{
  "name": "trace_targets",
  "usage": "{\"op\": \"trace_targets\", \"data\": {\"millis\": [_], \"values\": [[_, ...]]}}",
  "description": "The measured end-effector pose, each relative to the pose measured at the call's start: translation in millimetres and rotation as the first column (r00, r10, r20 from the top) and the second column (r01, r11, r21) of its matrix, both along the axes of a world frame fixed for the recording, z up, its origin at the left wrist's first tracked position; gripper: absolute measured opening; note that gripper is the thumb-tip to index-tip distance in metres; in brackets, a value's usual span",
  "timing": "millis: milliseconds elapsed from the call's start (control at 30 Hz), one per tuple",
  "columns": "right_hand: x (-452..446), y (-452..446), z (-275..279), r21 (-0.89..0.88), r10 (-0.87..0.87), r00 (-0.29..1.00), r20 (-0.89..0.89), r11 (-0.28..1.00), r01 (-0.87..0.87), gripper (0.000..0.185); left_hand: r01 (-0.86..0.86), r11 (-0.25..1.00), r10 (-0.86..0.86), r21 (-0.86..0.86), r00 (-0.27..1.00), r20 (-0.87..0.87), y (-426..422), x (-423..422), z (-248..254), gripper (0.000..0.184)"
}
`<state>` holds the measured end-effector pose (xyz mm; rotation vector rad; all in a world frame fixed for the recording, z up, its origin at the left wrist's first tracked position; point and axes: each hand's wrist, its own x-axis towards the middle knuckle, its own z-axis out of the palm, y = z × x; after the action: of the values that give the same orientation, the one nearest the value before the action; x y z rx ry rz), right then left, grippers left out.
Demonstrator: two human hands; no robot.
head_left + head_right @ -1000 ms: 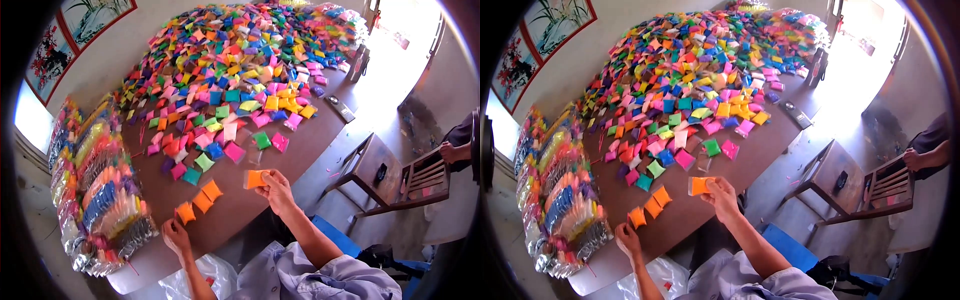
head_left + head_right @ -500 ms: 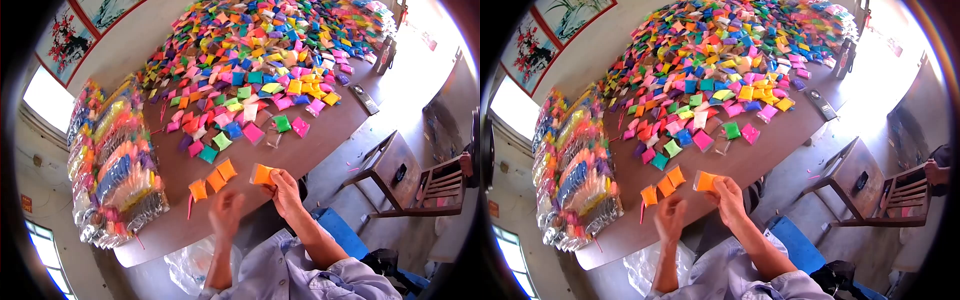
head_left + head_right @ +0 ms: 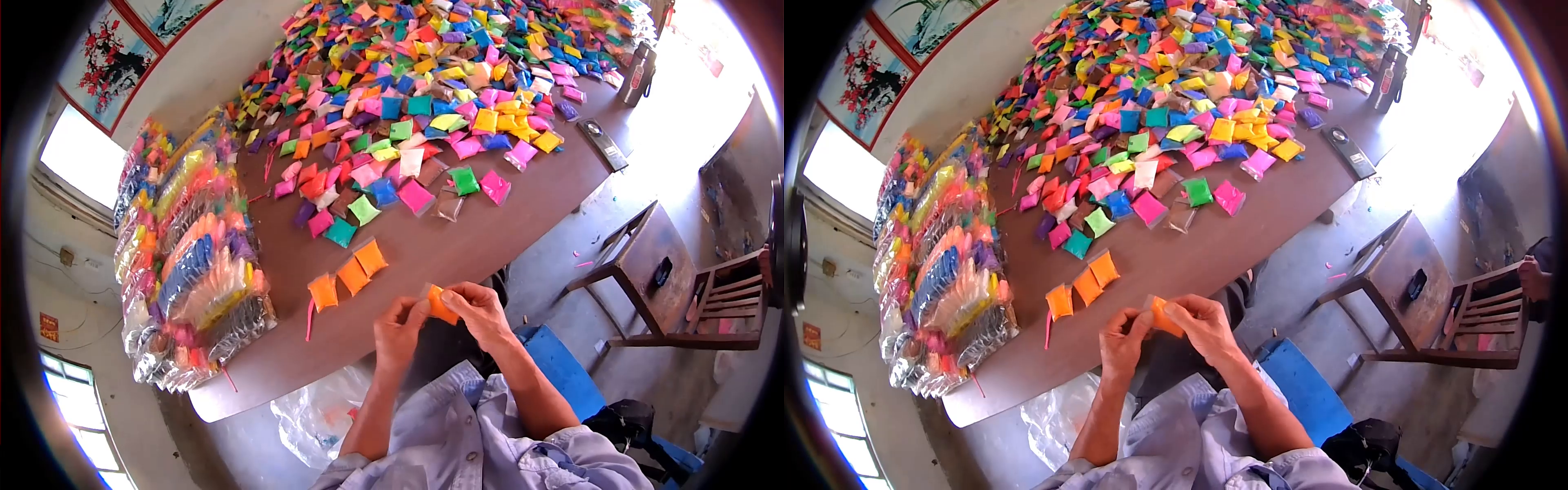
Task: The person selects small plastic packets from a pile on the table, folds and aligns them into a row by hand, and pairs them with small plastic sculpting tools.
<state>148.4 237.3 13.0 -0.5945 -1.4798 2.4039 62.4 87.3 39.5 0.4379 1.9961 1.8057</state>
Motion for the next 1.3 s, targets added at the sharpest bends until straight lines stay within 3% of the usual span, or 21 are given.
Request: {"op": "trace_targets", "data": {"millis": [67, 233, 300, 400, 433, 500, 733, 800, 867, 933, 1000, 1133, 1267, 1300], "values": [[-5, -12, -2, -0.112, -0.143, 0.989, -0.024, 0.984, 0.139, 0.024, -0.037, 0.999, 0.034, 0.039, 0.997, 0.064, 4, 5, 4, 0.014], [-3, -23, -10, -0.231, -0.152, 0.987, -0.051, 0.963, 0.136, 0.027, -0.05, 0.996, 0.04, 0.079, 0.992, 0.117, -5, 5, -13, 0.016], [1, -22, -5, -0.055, -0.08, 0.996, -0.05, 0.996, 0.077, 0.027, 0.038, 0.999, -0.039, 0.021, 0.999, 0.022, -12, 2, -13, 0.018], [3, -21, -12, 0.071, -0.033, 0.997, -0.067, 0.997, 0.038, 0.026, 0.07, 0.995, -0.072, -0.073, 0.997, -0.028, -16, 1, -5, 0.02], [3, -24, -15, 0.065, -0.03, 0.997, -0.064, 0.997, 0.035, 0.026, 0.067, 0.995, -0.07, -0.079, 0.997, -0.025, -13, 4, -2, 0.02], [-1, -31, -20, -0.059, -0.175, 0.979, -0.105, 0.984, 0.169, 0.024, -0.056, 0.995, 0.044, 0.079, 0.988, 0.148, -2, 12, 2, 0.015], [1, -35, -15, -0.18, -0.168, 0.972, -0.165, 0.974, 0.138, 0.025, 0.025, 1.0, -0.025, -0.007, 1.0, 0.002, -6, 17, -12, 0.018], [3, -32, -20, -0.164, -0.143, 0.979, -0.145, 0.979, 0.119, 0.024, 0.095, 0.986, -0.107, -0.135, 0.991, -0.082, -9, 14, -15, 0.018], [4, -31, -21, -0.148, -0.12, 0.984, -0.129, 0.984, 0.1, 0.024, 0.102, 0.985, -0.114, -0.138, 0.991, -0.076, -7, 15, -12, 0.017], [4, -33, -20, -0.173, -0.177, 0.977, -0.122, 0.973, 0.155, 0.021, 0.103, 0.985, -0.114, -0.14, 0.991, -0.076, -4, 17, -13, 0.016], [-2, -38, -31, -0.093, -0.329, 0.931, -0.161, 0.944, 0.317, 0.019, 0.126, 0.983, -0.132, -0.131, 0.99, -0.039, -3, 21, -17, 0.016], [3, -38, -18, -0.184, -0.244, 0.949, -0.199, 0.961, 0.208, 0.023, 0.14, 0.985, -0.144, -0.099, 0.989, -0.026, -3, 25, -11, 0.013], [2, -42, -18, -0.051, -0.198, 0.972, -0.129, 0.98, 0.193, 0.024, 0.092, 0.989, -0.099, -0.114, 0.993, -0.065, -11, 25, -15, 0.014], [4, -42, -19, -0.064, -0.184, 0.976, -0.115, 0.982, 0.178, 0.023, 0.091, 0.978, -0.107, -0.188, 0.991, -0.077, -17, 25, -12, 0.015]]}}
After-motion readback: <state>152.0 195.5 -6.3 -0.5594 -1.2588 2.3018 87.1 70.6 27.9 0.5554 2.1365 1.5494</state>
